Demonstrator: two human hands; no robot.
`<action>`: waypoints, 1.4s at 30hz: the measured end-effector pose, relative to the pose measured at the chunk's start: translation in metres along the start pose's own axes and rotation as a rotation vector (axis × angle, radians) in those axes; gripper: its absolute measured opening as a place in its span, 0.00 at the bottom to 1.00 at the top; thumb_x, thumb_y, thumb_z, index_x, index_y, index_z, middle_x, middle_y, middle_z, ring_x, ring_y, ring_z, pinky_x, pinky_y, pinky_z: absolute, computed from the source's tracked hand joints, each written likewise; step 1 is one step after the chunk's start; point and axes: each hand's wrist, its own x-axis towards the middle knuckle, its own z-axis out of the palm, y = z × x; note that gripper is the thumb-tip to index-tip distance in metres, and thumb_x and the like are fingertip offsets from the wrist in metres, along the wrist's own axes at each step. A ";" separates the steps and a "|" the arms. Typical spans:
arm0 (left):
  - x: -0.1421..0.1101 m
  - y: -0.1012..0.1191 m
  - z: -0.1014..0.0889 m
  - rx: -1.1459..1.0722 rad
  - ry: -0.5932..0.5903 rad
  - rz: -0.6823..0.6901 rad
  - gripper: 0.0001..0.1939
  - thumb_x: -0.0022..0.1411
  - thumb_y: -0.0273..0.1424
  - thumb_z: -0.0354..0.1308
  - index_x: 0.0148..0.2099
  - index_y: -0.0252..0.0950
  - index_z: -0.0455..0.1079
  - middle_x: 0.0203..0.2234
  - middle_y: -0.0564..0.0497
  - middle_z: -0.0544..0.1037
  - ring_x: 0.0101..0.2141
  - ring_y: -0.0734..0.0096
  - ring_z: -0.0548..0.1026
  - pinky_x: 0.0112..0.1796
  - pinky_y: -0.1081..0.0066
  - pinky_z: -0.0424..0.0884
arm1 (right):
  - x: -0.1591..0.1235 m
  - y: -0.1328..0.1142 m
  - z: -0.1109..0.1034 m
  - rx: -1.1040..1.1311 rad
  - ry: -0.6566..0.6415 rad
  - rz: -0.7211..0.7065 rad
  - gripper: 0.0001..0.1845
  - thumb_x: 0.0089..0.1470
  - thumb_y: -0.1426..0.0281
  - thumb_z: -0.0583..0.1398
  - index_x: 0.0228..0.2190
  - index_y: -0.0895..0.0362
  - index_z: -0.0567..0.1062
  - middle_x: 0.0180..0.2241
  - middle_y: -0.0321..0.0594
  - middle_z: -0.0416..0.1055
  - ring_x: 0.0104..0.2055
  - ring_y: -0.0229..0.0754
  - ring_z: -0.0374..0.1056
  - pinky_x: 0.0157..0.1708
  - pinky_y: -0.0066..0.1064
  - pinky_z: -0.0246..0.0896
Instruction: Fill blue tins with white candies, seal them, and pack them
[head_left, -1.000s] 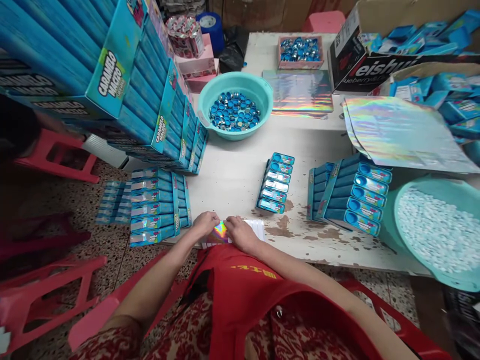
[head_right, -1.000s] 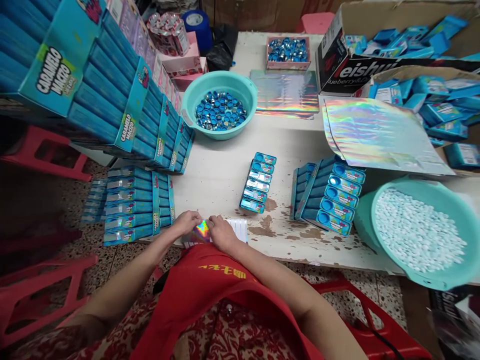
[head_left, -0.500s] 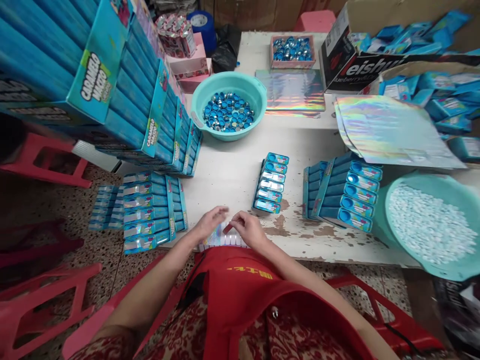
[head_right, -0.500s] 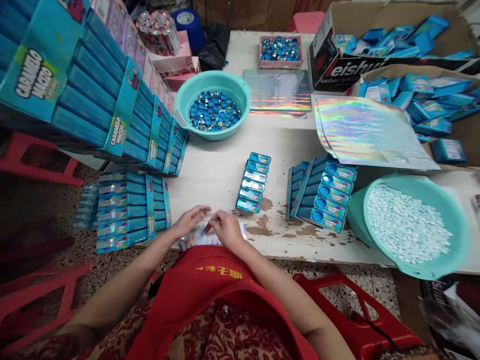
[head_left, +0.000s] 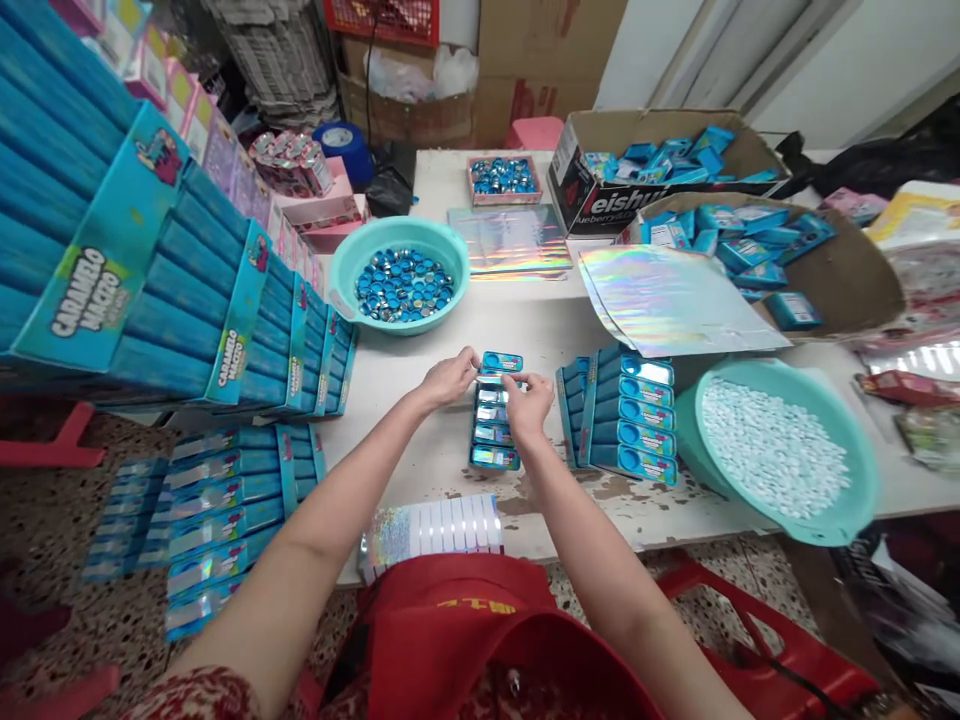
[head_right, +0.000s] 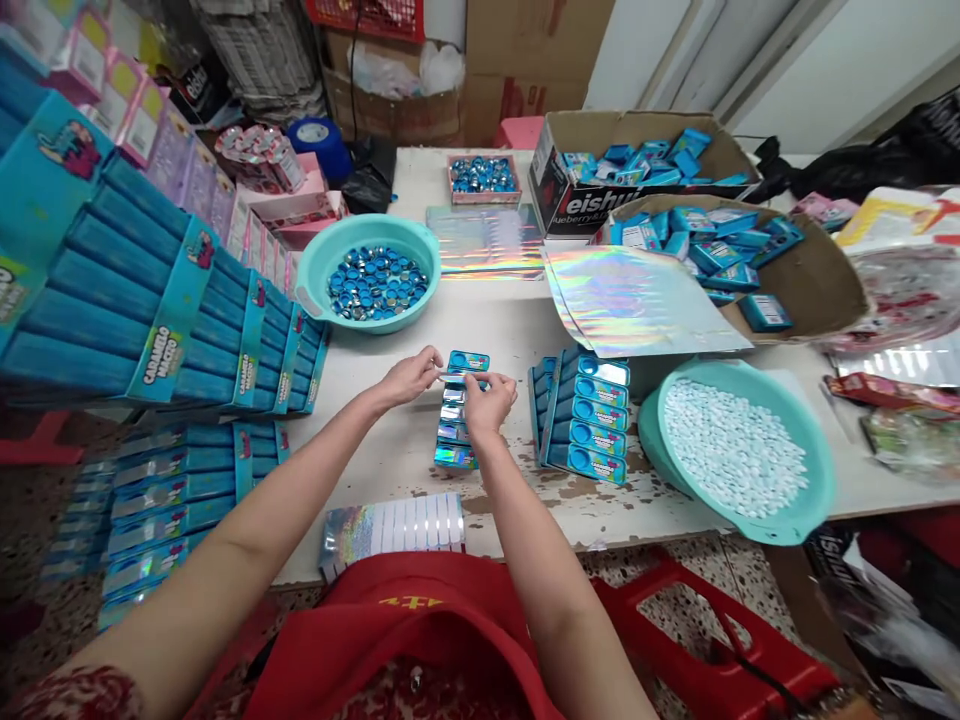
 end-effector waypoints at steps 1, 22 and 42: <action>0.009 -0.001 0.002 0.043 -0.014 -0.004 0.12 0.61 0.29 0.45 0.46 0.39 0.63 0.29 0.52 0.73 0.31 0.67 0.70 0.33 0.72 0.62 | 0.006 0.001 0.003 -0.014 0.001 0.023 0.07 0.43 0.67 0.62 0.26 0.57 0.75 0.39 0.48 0.64 0.47 0.49 0.60 0.51 0.39 0.54; -0.132 -0.053 0.056 0.282 -0.169 -0.454 0.20 0.64 0.37 0.41 0.48 0.38 0.72 0.48 0.42 0.71 0.50 0.52 0.66 0.48 0.54 0.60 | -0.025 0.008 -0.019 0.024 0.028 -0.288 0.12 0.49 0.68 0.58 0.37 0.58 0.68 0.39 0.44 0.66 0.38 0.42 0.63 0.40 0.35 0.60; -0.218 -0.091 0.077 -0.045 -0.060 -0.742 0.09 0.56 0.29 0.51 0.32 0.36 0.72 0.29 0.51 0.77 0.32 0.69 0.72 0.31 0.74 0.60 | -0.177 0.051 0.016 -0.581 -1.219 -0.898 0.13 0.55 0.72 0.57 0.44 0.58 0.72 0.49 0.48 0.67 0.48 0.48 0.61 0.46 0.36 0.59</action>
